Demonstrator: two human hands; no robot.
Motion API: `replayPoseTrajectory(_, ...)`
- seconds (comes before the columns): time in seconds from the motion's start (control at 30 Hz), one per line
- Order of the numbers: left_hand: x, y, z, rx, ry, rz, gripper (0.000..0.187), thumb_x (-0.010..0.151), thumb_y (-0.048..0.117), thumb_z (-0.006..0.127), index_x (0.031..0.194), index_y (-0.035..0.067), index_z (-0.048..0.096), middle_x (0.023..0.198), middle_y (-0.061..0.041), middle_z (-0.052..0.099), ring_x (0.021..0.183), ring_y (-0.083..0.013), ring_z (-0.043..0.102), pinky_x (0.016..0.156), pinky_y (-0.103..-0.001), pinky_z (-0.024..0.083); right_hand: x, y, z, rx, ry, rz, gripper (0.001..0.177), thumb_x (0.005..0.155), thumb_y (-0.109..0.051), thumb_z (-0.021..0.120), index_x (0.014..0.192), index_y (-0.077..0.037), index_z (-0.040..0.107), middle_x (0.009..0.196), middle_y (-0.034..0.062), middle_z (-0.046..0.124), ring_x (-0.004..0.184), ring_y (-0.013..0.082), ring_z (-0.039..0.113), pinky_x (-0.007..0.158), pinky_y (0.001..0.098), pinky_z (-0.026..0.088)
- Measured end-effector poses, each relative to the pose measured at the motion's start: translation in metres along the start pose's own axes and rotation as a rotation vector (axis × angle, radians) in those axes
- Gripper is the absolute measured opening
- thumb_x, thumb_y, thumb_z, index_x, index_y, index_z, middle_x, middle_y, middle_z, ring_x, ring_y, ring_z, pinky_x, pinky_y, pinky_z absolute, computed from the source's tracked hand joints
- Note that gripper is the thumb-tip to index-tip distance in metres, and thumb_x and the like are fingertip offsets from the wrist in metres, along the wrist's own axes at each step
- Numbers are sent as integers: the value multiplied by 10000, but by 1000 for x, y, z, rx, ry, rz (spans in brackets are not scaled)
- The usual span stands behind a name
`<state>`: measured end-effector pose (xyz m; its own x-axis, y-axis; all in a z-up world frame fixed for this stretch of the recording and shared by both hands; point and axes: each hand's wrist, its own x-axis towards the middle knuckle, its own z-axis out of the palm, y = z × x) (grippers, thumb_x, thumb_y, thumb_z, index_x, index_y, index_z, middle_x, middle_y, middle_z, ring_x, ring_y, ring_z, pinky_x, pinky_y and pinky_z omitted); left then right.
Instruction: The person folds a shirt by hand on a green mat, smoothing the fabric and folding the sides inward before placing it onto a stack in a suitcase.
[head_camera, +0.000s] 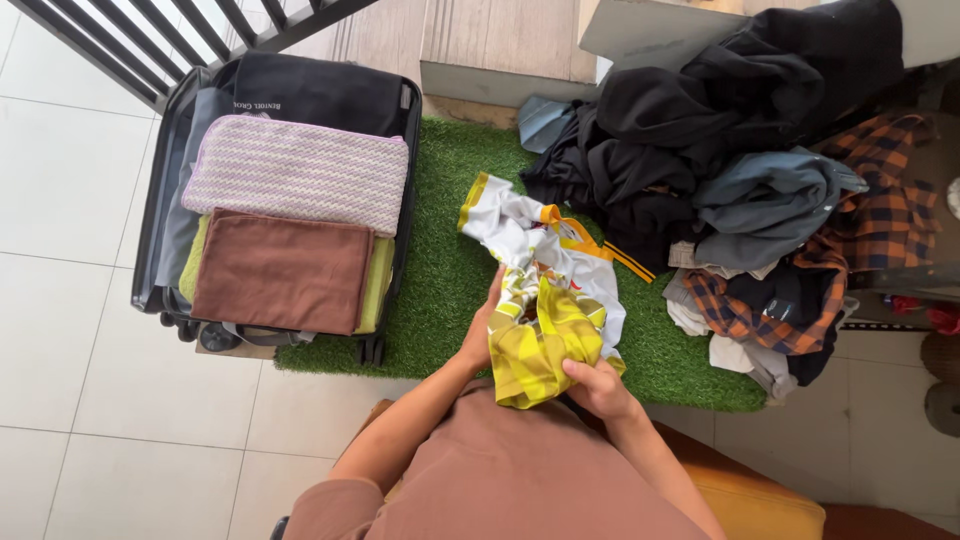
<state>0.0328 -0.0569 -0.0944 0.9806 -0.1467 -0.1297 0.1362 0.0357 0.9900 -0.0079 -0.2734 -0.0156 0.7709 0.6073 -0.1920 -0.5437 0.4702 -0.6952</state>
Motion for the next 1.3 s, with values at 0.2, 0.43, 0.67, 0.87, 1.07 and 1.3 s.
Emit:
replayPoseTrajectory(0.2,28,-2,-16,334,262,194,1105,868,168,762,1650,137,-18,1177,-178,712,1004,-317,728,884,-390,574,-18,-24,12,-183,-44,10,696,950,-175,592,1542,72,323,1482,221,521,1363,338,530,1154,470,408)
replayPoseTrajectory(0.43,52,42,-24,406,362,549,986,871,88,801,1644,86,189,1084,-178,705,938,-306,723,856,-392,590,-21,-36,15,-120,-12,42,807,887,-197,636,1561,62,275,1466,240,508,1349,363,534,1142,493,411)
replayPoseTrajectory(0.67,43,79,-25,433,212,438,805,895,51,741,1602,106,359,1026,-92,691,900,-259,700,851,-380,582,-26,-34,-4,-120,49,-69,821,864,-240,664,1527,100,320,1425,254,552,1302,371,574,1107,493,451)
replayPoseTrajectory(0.87,20,79,-19,726,-2,552,897,726,-35,689,1565,170,447,1316,-142,577,1225,-355,533,1088,-420,424,-14,-39,4,-251,163,-255,772,840,-249,693,1467,104,414,1338,212,608,1219,314,611,1070,444,477)
replayPoseTrajectory(1.07,24,37,-16,537,-225,415,893,753,-40,559,1617,121,399,1202,-62,685,1140,-277,625,1067,-444,390,-25,-49,5,-638,-10,-272,693,789,-218,781,1346,126,552,1300,192,646,1181,287,630,1067,404,488)
replayPoseTrajectory(1.3,32,-4,-31,746,-42,255,535,806,232,761,1329,206,652,1045,-34,699,1100,-271,620,992,-470,394,-49,-63,18,-388,161,-339,817,652,-227,771,1353,109,517,1300,253,631,1171,340,641,1055,446,497)
